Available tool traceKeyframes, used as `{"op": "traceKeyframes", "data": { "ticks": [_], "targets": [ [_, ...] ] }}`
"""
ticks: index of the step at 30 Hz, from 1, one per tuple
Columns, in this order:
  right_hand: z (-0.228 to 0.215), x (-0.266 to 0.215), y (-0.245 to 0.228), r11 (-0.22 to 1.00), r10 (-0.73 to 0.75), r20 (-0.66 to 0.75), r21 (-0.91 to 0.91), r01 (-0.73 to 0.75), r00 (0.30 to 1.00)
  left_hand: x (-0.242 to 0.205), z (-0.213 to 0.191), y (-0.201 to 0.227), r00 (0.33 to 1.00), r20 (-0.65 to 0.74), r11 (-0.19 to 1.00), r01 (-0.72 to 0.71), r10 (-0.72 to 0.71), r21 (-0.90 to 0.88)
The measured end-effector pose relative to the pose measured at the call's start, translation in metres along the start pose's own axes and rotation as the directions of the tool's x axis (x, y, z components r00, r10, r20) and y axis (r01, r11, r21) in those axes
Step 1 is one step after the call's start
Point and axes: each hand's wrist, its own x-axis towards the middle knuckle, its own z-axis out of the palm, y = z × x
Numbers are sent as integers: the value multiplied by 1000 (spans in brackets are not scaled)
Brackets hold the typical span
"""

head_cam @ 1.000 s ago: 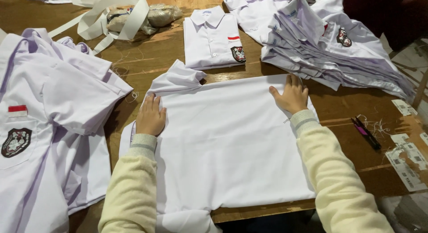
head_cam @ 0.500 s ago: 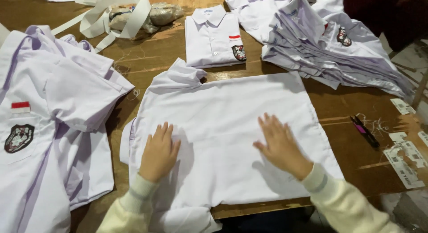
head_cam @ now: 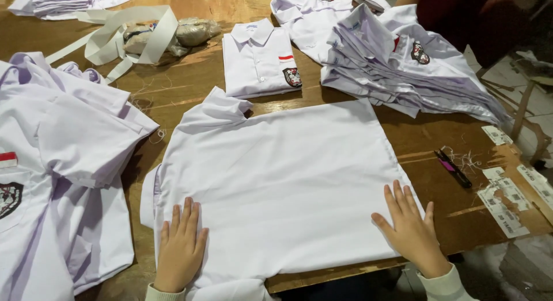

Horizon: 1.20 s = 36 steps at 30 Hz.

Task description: Folding a white school shirt and trimming loose threads on a wooden work table.

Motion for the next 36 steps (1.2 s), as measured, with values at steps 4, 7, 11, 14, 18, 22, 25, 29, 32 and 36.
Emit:
{"op": "traceKeyframes", "data": {
  "ticks": [4,7,11,14,18,22,25,29,32,36],
  "targets": [
    [5,-18,-2,1000,-14,-236,23,20,972,-32,-14,10,996,-63,983,50,-62,-176],
    [-2,-35,-30,988,-88,-118,115,102,989,-61,17,7,982,-73,984,175,-174,14],
    [26,-30,-15,998,-67,-35,-11,67,997,-71,26,7,971,-154,972,202,-183,122],
    [21,-29,-9,1000,10,56,5,-10,998,-68,18,5,974,-64,975,221,-220,15],
    [18,-30,-5,998,54,26,43,-55,998,-65,1,8,976,-6,975,217,-217,-50],
    [19,-28,0,995,81,39,62,-83,996,-64,-13,7,977,77,971,205,-197,-122],
    [28,-23,17,996,-4,11,85,3,1000,-64,-38,10,985,97,929,169,-145,-330],
    [-19,-59,12,803,39,-74,596,13,997,-93,-87,20,944,-50,606,168,-325,-778],
    [-23,-83,21,778,289,-228,622,-90,930,-125,-59,0,768,-193,697,407,-611,-590],
    [24,-83,60,898,339,-456,418,-138,823,-149,-10,-20,727,-190,747,607,-659,-269]
  ]
}}
